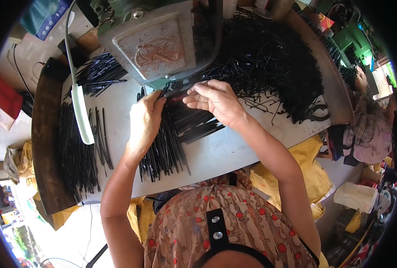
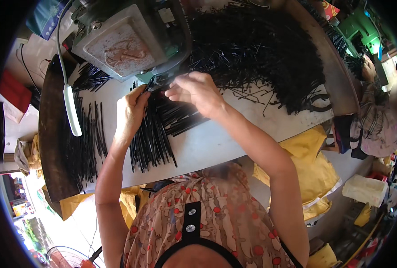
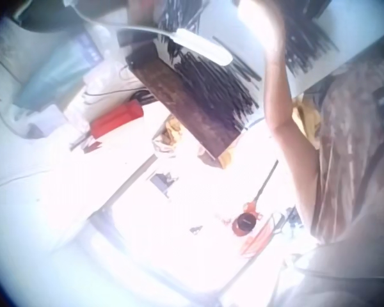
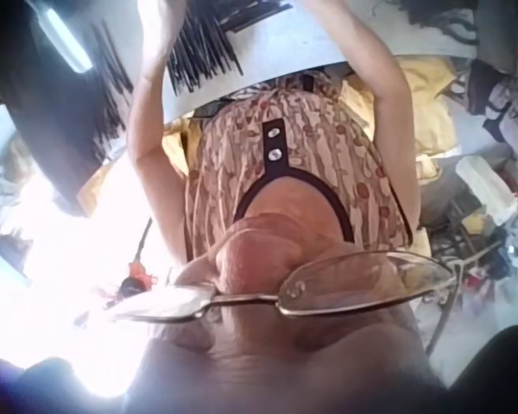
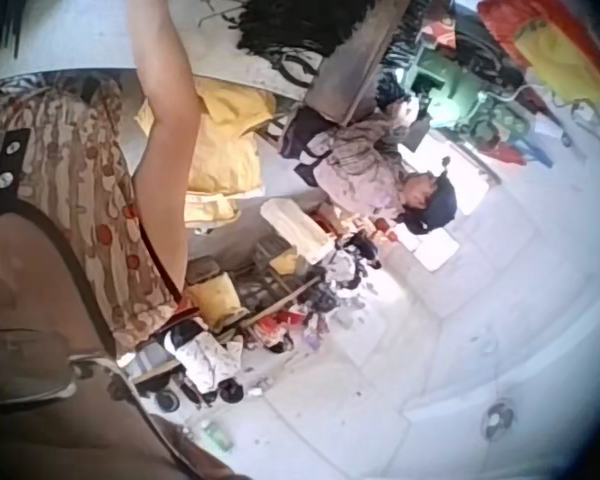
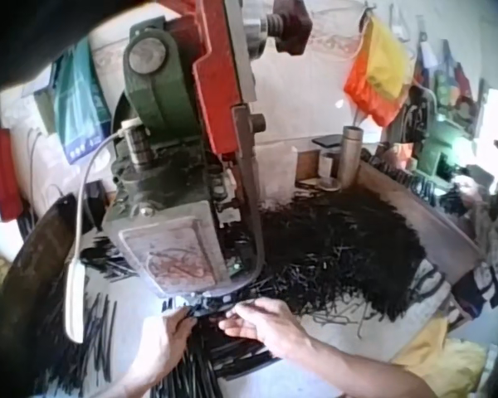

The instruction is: The person joins umbrella ribs and wire components together by feeding them into a press machine to fasten them, placing the assembled pieces onto the workbench.

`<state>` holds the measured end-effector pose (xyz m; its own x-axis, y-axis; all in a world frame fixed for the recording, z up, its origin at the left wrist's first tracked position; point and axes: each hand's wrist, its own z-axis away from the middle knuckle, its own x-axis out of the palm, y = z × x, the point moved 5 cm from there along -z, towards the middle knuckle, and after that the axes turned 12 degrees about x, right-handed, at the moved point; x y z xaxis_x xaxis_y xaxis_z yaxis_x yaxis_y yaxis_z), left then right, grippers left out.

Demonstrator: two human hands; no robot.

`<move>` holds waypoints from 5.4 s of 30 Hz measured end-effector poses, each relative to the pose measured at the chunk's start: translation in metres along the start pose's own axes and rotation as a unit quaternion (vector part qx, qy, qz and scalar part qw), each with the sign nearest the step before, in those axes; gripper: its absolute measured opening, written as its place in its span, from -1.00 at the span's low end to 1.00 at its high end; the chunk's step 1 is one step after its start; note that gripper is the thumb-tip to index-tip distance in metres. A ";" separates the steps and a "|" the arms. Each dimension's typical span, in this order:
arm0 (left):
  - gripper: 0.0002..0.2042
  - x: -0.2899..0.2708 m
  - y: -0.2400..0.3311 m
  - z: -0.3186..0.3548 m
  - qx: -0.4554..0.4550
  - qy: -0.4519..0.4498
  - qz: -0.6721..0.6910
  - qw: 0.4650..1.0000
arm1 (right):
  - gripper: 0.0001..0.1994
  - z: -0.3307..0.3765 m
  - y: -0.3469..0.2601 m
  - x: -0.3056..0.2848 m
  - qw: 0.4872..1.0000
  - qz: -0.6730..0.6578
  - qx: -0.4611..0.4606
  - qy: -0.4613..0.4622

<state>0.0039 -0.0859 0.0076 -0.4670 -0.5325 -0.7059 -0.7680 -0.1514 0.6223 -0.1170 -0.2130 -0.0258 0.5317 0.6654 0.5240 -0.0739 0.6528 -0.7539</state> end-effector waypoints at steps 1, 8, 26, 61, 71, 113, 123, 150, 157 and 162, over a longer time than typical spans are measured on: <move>-0.76 0.001 -0.001 0.000 0.001 -0.001 -0.001 1.000 | -0.83 0.001 0.000 0.002 1.000 -0.023 -0.008 -0.001; -0.77 0.001 0.006 -0.002 -0.041 -0.001 0.044 0.998 | -0.90 -0.012 -0.005 -0.003 0.993 -0.100 -0.059 0.018; -0.76 -0.001 0.006 -0.003 -0.044 0.021 0.064 0.997 | -0.86 -0.023 -0.005 0.010 0.982 -0.173 -0.069 0.018; -0.89 0.012 0.018 0.048 -0.269 -0.133 0.494 0.816 | -0.75 0.002 0.008 0.039 0.971 0.202 0.087 -0.097; -0.71 0.011 0.044 0.031 -0.104 0.008 0.374 0.921 | -0.85 -0.021 -0.015 -0.019 0.995 -0.100 0.007 -0.005; -0.83 0.031 -0.030 -0.008 -0.275 0.029 0.630 0.726 | -0.72 0.145 -0.083 -0.072 0.638 0.735 -0.196 0.121; -0.89 0.026 -0.021 0.003 -0.279 0.038 0.628 0.726 | -0.84 0.118 -0.089 -0.103 0.464 0.770 -0.320 0.299; -0.78 0.012 -0.008 0.023 -0.234 0.058 0.484 0.841 | -0.76 -0.010 -0.011 0.026 0.894 0.424 -0.142 -0.009; -0.74 0.018 -0.005 0.019 -0.236 0.048 0.505 0.829 | -0.75 -0.012 -0.014 0.021 0.926 0.339 -0.162 0.036; -0.74 0.022 -0.004 0.016 -0.237 0.030 0.510 0.827 | -0.75 -0.021 -0.016 0.014 0.938 0.331 -0.102 0.016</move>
<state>-0.0108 -0.0838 -0.0161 -0.7318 -0.6230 0.2763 0.2754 0.1005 0.9561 -0.0910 -0.2220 -0.0148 0.4511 0.8874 -0.0949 -0.2344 0.0152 -0.9720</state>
